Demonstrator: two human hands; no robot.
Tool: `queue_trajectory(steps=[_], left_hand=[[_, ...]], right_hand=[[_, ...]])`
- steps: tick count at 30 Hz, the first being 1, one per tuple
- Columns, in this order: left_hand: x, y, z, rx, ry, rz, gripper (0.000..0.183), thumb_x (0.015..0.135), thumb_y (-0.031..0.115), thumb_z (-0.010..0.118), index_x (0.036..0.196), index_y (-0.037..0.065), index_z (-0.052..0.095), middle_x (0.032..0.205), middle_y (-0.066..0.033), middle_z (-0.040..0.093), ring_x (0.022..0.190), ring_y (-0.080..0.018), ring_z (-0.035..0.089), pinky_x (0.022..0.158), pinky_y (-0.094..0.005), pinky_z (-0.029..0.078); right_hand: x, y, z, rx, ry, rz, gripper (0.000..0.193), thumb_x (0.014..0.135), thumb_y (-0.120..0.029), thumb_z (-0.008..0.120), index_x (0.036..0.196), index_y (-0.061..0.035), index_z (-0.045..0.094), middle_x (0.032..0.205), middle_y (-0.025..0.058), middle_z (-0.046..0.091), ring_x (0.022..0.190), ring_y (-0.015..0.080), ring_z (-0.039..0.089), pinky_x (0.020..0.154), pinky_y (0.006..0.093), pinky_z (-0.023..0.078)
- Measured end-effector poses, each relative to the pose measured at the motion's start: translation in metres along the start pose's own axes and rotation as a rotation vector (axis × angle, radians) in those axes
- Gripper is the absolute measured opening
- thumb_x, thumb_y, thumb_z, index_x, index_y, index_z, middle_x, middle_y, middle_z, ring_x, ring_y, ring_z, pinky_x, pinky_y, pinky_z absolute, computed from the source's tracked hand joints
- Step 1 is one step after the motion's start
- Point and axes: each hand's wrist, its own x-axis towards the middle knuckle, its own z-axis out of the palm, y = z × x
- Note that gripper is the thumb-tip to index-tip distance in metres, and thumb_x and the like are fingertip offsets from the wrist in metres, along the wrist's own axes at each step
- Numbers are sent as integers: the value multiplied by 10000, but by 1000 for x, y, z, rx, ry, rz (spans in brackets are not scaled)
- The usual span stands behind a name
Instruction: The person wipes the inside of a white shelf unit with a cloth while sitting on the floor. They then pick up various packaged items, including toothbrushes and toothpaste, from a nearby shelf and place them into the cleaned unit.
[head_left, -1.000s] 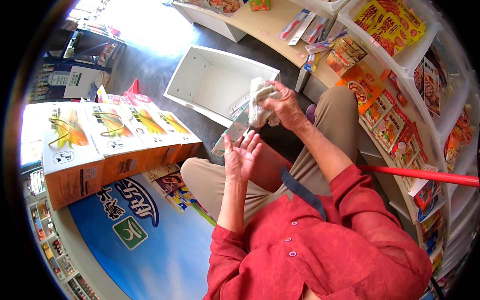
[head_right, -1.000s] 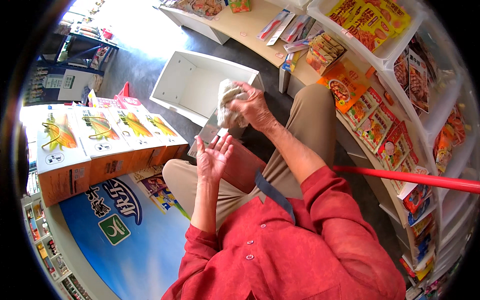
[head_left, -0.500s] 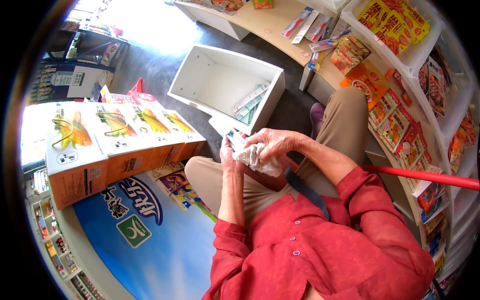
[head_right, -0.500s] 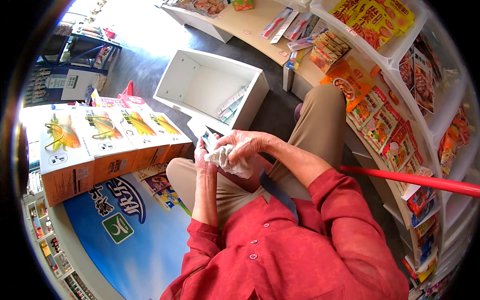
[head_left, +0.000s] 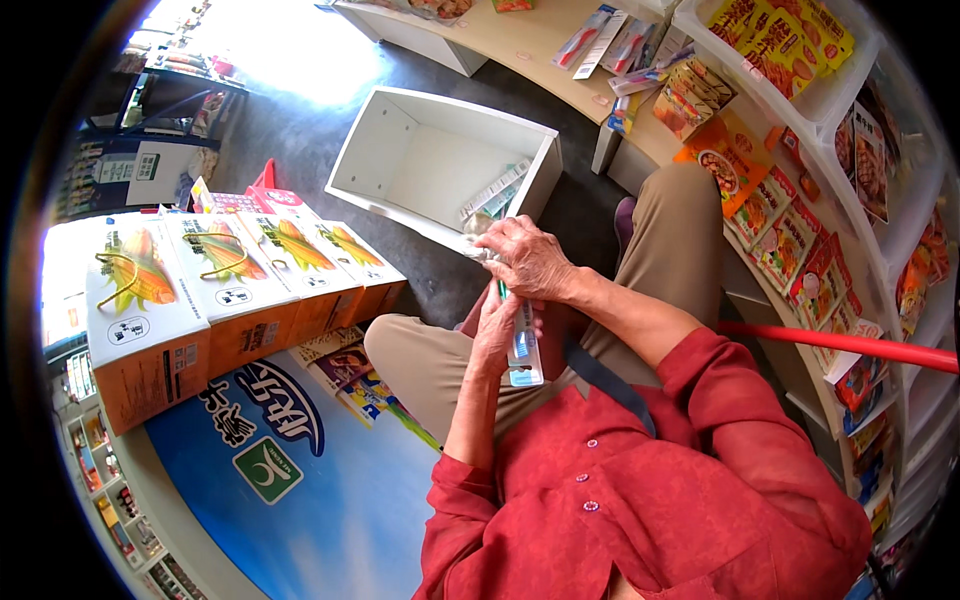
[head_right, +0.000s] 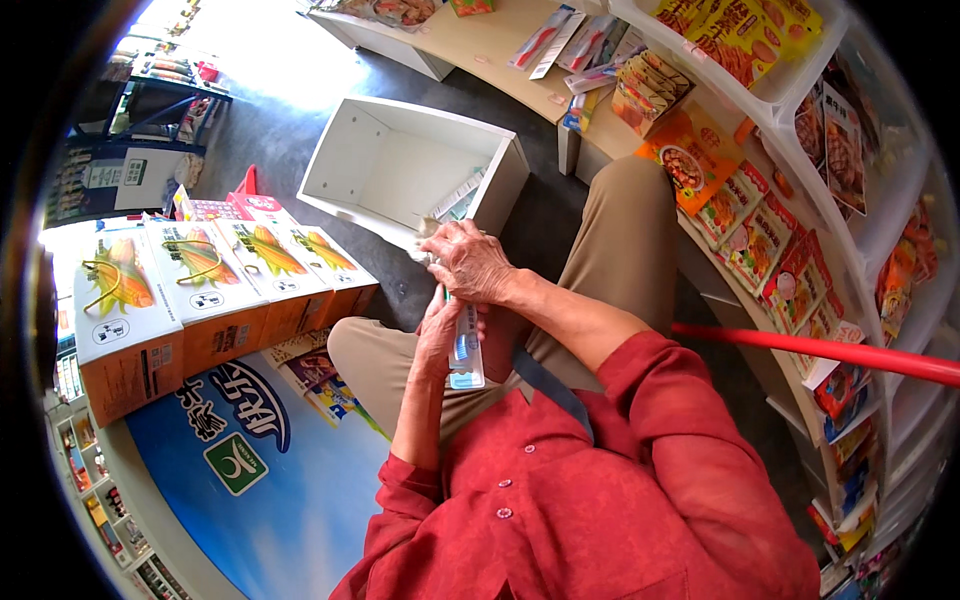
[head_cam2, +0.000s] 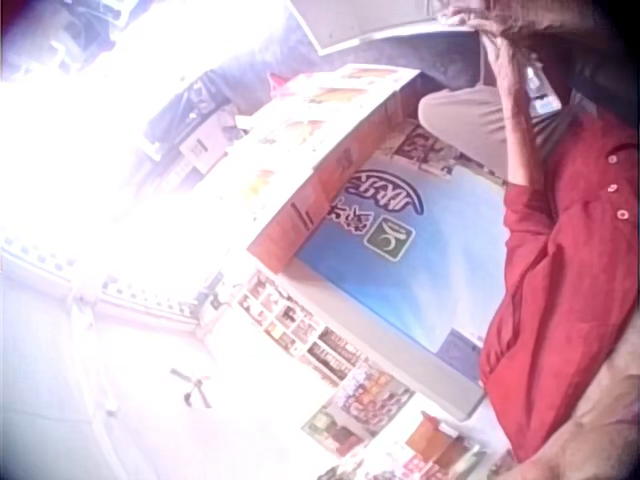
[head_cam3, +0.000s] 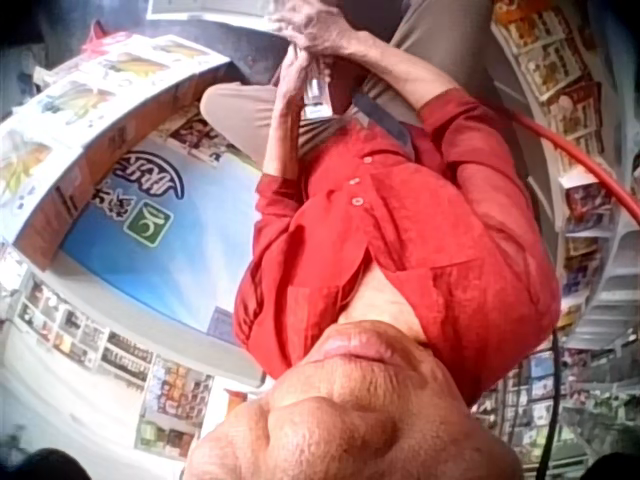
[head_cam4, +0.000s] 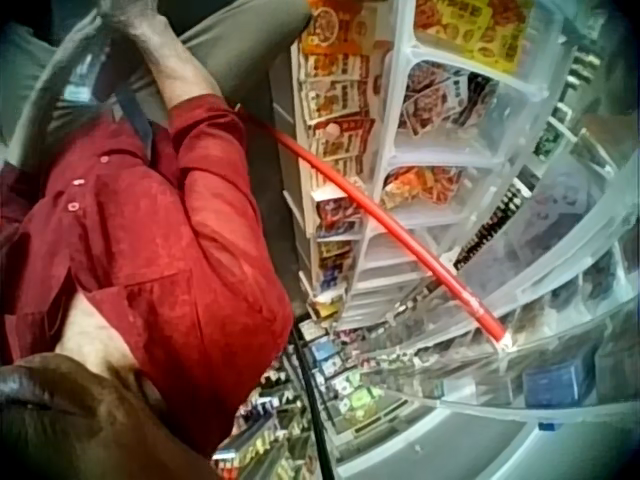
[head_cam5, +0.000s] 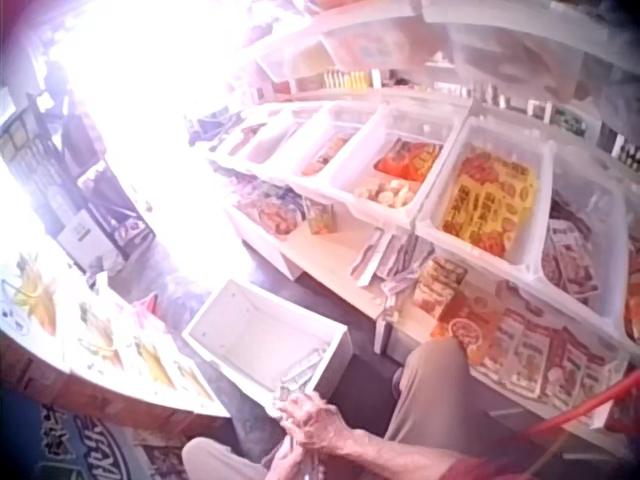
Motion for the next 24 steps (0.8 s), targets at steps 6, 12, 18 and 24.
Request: queue_trajectory(steps=[6,12,18,24], left_hand=[[-21,3,1,-28,-72,-43,402,874,261,540,1196,117,346,772,-90,566,535,-149,550,439,-263,484],[-27,-6,-17,-366,-94,-22,342,878,312,514,1104,82,402,807,-117,569,583,-166,589,488,-266,532],[-8,-16,-29,-461,-18,-114,494,858,510,431,1064,61,427,755,-100,551,520,-167,564,430,-263,504],[-8,-14,-29,-352,11,-105,516,852,539,413,1067,69,426,724,-93,542,489,-162,547,395,-258,486]], right_hand=[[17,32,-10,12,122,407,296,761,-282,549,1005,-120,594,926,163,591,838,332,592,760,413,481],[27,48,-30,277,217,541,329,765,-232,584,1028,-35,584,926,171,627,850,253,616,754,323,476],[5,24,-28,85,-94,-20,338,791,-162,509,1110,-56,542,987,151,603,852,279,601,774,345,478],[3,9,-16,162,-208,272,400,770,-235,491,1132,-66,498,975,238,577,926,348,572,824,418,449]])
